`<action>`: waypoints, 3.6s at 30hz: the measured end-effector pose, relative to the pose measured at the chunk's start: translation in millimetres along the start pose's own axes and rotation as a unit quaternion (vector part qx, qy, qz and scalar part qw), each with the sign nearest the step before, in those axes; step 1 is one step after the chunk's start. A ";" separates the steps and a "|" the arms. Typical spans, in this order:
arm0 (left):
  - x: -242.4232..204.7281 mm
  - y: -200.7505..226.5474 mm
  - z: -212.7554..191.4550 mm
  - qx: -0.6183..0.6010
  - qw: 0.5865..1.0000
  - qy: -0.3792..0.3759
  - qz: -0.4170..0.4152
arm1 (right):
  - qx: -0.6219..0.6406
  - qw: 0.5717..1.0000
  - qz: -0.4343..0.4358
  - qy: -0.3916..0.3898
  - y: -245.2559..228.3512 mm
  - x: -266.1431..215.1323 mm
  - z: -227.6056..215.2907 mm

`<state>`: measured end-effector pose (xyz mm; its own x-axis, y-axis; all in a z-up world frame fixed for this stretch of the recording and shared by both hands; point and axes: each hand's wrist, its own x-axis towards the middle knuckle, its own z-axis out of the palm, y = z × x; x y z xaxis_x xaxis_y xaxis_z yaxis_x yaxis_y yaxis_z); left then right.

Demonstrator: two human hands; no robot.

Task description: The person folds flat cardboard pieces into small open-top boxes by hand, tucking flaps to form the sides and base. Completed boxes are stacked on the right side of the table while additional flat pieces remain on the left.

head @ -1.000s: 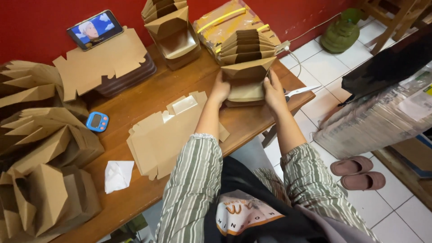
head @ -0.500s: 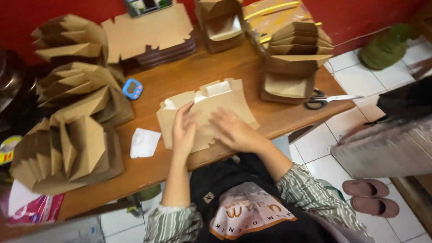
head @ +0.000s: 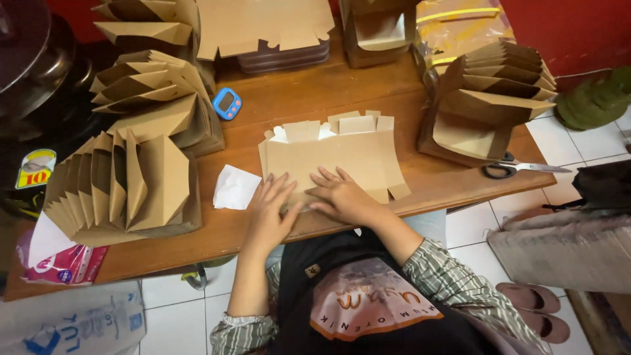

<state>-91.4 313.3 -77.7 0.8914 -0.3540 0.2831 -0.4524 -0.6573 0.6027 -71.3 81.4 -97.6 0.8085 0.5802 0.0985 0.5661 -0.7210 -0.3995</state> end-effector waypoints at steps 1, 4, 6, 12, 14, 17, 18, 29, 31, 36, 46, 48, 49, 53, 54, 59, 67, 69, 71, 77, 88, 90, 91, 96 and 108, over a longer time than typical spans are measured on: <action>0.9 -1.2 2.3 -0.002 1.000 0.002 -0.002 | -0.001 1.000 -0.001 -0.003 3.2 0.3 3.5; 6.7 -8.1 12.4 0.063 0.994 -0.090 -0.004 | 0.013 1.000 0.012 0.007 12.0 1.1 8.7; 8.7 -17.7 22.3 0.111 0.988 -0.105 -0.018 | 0.050 0.997 0.016 0.056 11.3 -1.5 8.6; 22.9 -4.7 12.4 0.038 0.998 -0.040 -0.017 | -0.050 0.965 -0.024 0.255 -7.4 0.4 -23.6; 28.3 -7.8 15.0 0.000 1.000 0.007 -0.031 | -0.057 0.943 -0.049 0.323 -20.1 -2.3 -35.9; 30.2 -7.9 18.3 -0.099 0.988 0.077 -0.089 | -0.046 0.907 -0.085 0.409 -33.4 -8.4 -31.4; 30.7 -6.6 19.3 -0.157 0.974 0.098 -0.131 | -0.028 0.897 -0.094 0.431 -36.4 -10.9 -26.8; 42.0 28.7 21.3 -0.577 0.802 0.046 -0.151 | 0.149 0.935 -0.128 0.295 -45.8 -2.7 -76.0; 40.9 20.3 26.7 -0.590 0.792 0.043 -0.152 | 0.153 0.935 -0.148 0.283 -43.8 -1.5 -95.0; 38.0 7.0 28.9 -0.564 0.807 0.019 -0.174 | 0.234 0.935 -0.218 0.151 -39.0 -5.4 -125.9; 39.7 23.0 38.1 -0.555 0.820 0.056 -0.129 | 0.253 0.937 -0.065 0.233 -26.3 -4.1 -89.8; 40.3 29.2 38.0 -0.571 0.807 0.078 -0.128 | 0.196 0.938 -0.023 0.284 -26.3 -2.7 -87.7; 40.3 30.3 38.9 -0.572 0.807 0.077 -0.129 | 0.196 0.938 -0.022 0.284 -26.1 -2.0 -85.8; 41.3 36.4 40.9 -0.565 0.809 0.103 -0.125 | 0.086 0.942 -0.019 0.324 -28.5 0.9 -88.0; 41.4 38.3 41.0 -0.564 0.809 0.107 -0.125 | 0.062 0.943 -0.024 0.326 -30.1 1.5 -90.7; 37.1 32.6 48.4 -0.536 0.827 0.110 -0.132 | 0.036 0.943 -0.011 0.332 -28.6 -1.8 -86.4; 24.4 5.9 71.5 -0.520 0.837 0.104 -0.134 | 0.102 0.938 0.015 0.330 -30.3 -0.6 -92.3; 14.9 -10.6 91.6 -0.532 0.829 0.100 -0.139 | 0.144 0.929 0.018 0.341 -30.3 1.1 -92.8; 19.4 -8.3 85.7 -0.532 0.829 0.099 -0.143 | 0.142 0.932 0.017 0.333 -30.8 1.5 -97.7; 35.9 14.9 51.6 -0.522 0.835 0.107 -0.136 | 0.191 0.932 0.023 0.307 -27.9 0.1 -107.7; 74.7 82.5 -17.9 -0.464 0.876 0.124 -0.049 | 0.289 0.903 0.038 0.316 -32.4 5.0 -98.9; 67.2 58.7 1.4 -0.343 0.934 0.104 -0.002 | 0.311 0.911 0.011 0.271 -48.6 7.4 -110.2; 67.1 60.4 -2.3 -0.342 0.934 0.104 -0.001 | 0.311 0.911 0.010 0.272 -47.4 5.3 -108.9; 72.0 65.2 -38.4 -0.288 0.957 0.008 -0.010 | 0.212 0.925 -0.004 0.315 -37.1 2.0 -121.7; 63.5 51.6 -63.7 -0.245 0.965 -0.078 -0.059 | 0.080 0.932 -0.085 0.344 -29.3 12.3 -86.5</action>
<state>-56.5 299.3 18.9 0.9035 -0.4170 0.0994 -0.2475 -0.3181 0.9152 -64.0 76.9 -5.8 0.6520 0.2613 0.7117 0.7086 -0.5439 -0.4495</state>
